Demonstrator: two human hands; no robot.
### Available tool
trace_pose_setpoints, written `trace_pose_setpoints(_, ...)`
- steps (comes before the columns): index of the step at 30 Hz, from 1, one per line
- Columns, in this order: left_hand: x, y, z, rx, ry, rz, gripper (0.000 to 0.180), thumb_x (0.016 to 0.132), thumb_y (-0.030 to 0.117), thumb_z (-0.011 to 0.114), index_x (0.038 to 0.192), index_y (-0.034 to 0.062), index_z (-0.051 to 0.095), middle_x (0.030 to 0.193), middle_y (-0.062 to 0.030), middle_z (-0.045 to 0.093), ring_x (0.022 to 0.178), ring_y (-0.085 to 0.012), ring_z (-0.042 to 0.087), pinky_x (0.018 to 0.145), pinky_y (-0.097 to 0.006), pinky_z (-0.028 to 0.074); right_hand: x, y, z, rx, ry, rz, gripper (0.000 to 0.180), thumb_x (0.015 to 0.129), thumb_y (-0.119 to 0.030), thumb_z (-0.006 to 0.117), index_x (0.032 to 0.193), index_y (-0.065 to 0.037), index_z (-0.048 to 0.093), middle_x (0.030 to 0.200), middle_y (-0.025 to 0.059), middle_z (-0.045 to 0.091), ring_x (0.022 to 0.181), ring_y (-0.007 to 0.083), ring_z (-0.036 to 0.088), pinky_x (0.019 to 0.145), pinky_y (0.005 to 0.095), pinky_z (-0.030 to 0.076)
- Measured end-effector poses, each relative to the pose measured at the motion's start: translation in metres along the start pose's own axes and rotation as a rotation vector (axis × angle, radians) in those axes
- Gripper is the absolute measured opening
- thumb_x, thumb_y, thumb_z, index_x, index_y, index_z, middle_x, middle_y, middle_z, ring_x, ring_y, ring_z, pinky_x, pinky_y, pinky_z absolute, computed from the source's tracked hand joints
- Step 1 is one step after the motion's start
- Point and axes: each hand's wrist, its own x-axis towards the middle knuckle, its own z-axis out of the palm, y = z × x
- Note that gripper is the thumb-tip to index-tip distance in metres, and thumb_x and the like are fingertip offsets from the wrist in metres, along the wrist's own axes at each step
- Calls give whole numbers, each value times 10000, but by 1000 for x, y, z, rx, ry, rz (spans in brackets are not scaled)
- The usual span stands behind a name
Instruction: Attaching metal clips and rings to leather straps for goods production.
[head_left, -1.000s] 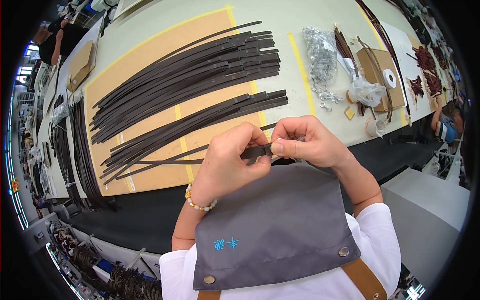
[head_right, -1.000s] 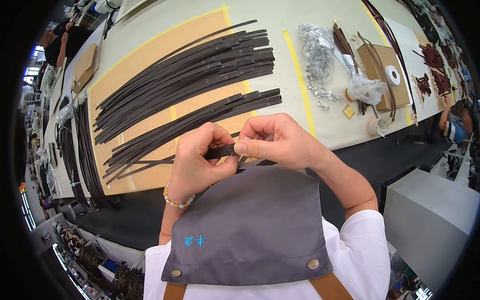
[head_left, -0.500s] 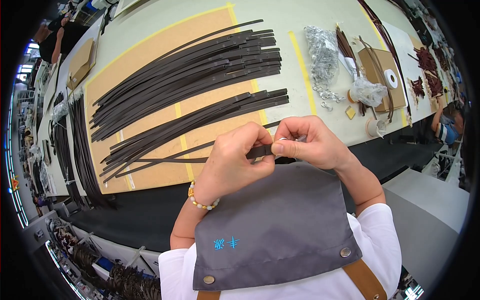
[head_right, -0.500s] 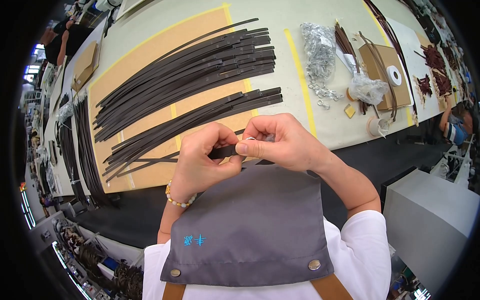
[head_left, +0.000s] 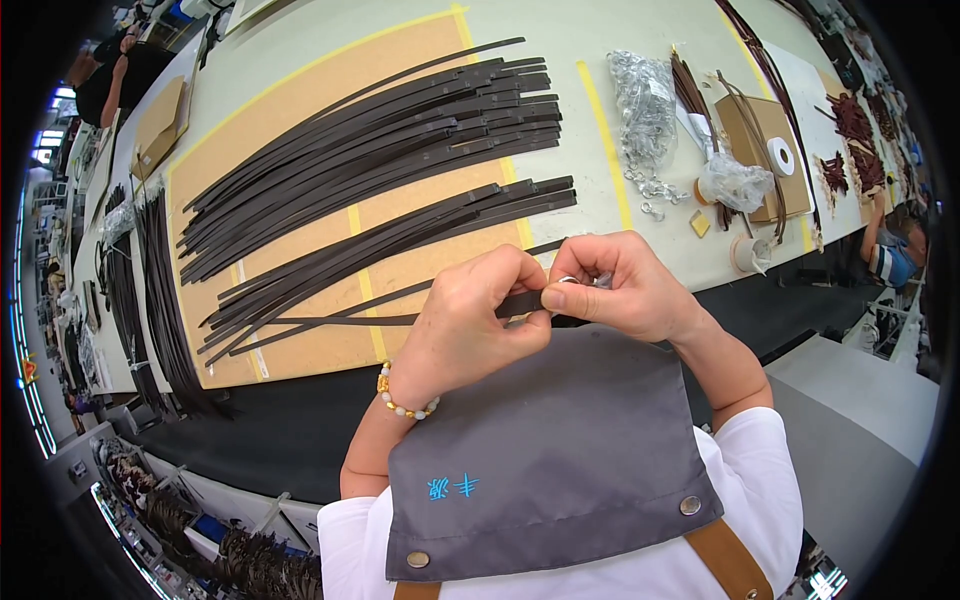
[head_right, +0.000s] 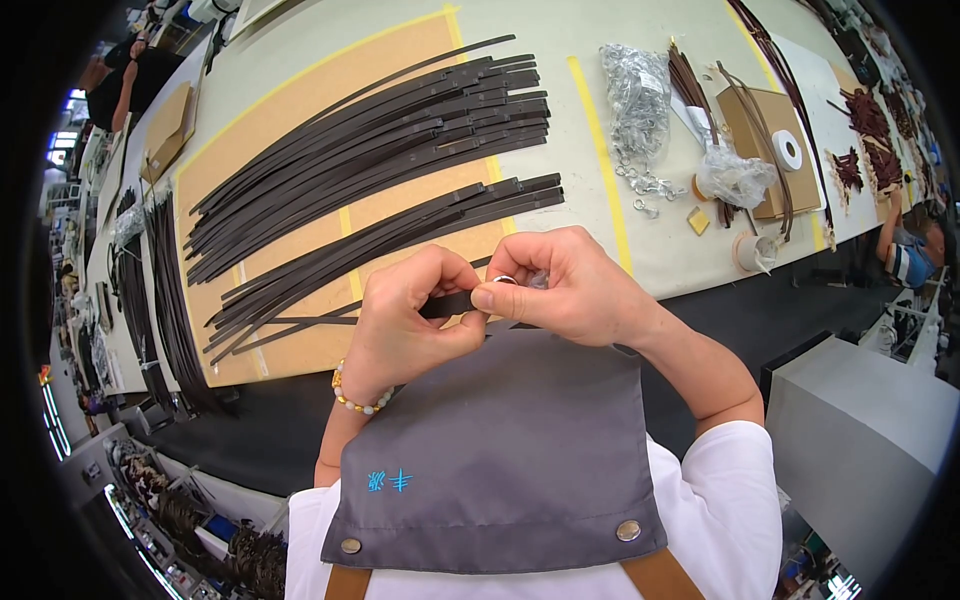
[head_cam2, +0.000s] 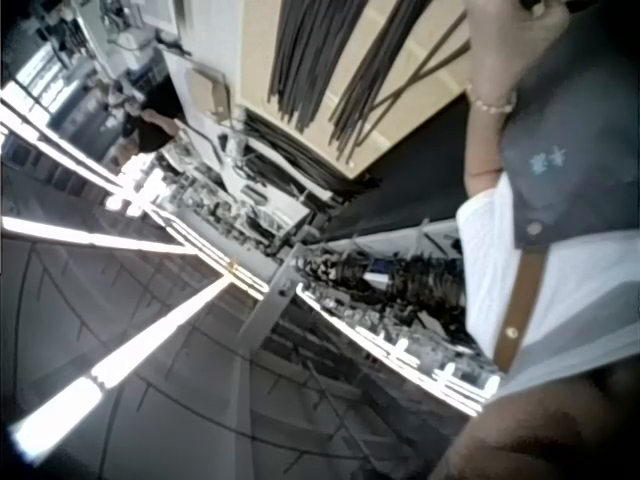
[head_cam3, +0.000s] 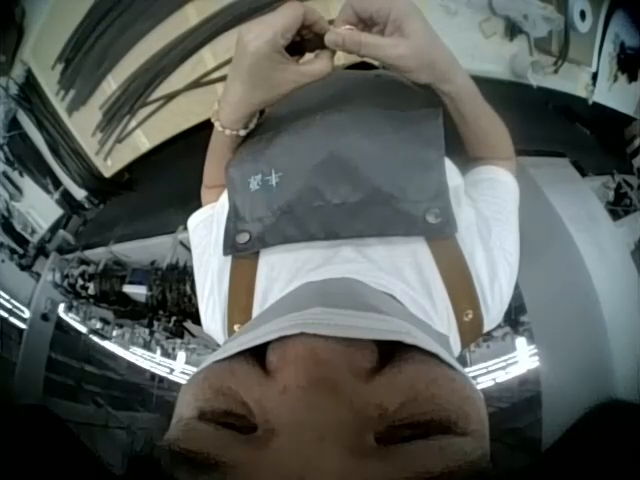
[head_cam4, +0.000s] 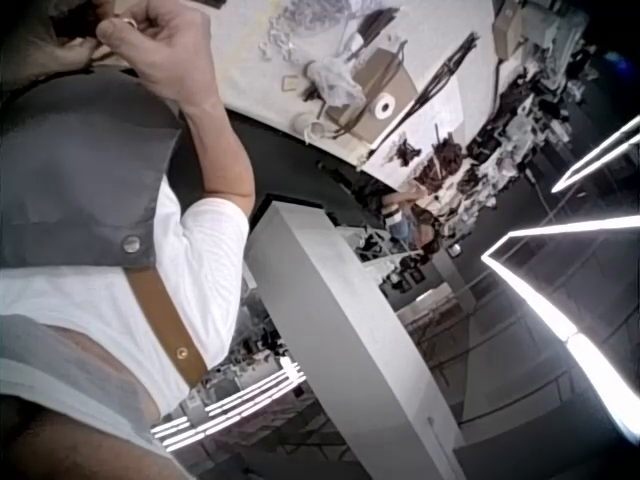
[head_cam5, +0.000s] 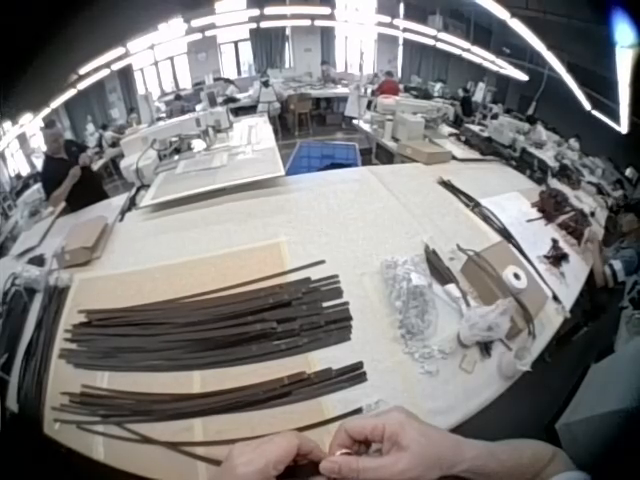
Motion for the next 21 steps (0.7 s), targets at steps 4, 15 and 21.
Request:
trace_pose_setpoints(4, -1, 0, -1, 7, -9, -5, 202, 725, -15, 778, 874, 13, 645, 760, -37, 656, 655, -99, 631, 601, -245, 524, -1, -2, 4, -45, 26, -35, 218, 934, -202, 757, 866, -8, 683, 747, -26, 636, 673, 31, 508, 567, 235, 409)
trace_pose_setpoints(15, 0, 7, -5, 0, -32, 52, 228, 721, -13, 807, 868, 42, 642, 713, -2, 610, 505, -42, 463, 461, -223, 364, -4, -3, 6, -83, 43, -82, 196, 925, -181, 737, 870, -2, 678, 742, -10, 640, 695, 41, 519, 585, 247, 416)
trace_pose_setpoints(21, -5, 2, -4, 50, 1, 156, 244, 714, -26, 809, 874, 53, 642, 715, -12, 598, 501, -59, 465, 452, -229, 362, -7, -8, 3, -163, 11, -93, 215, 937, -207, 736, 884, -6, 681, 732, 7, 643, 665, 56, 514, 575, 256, 409)
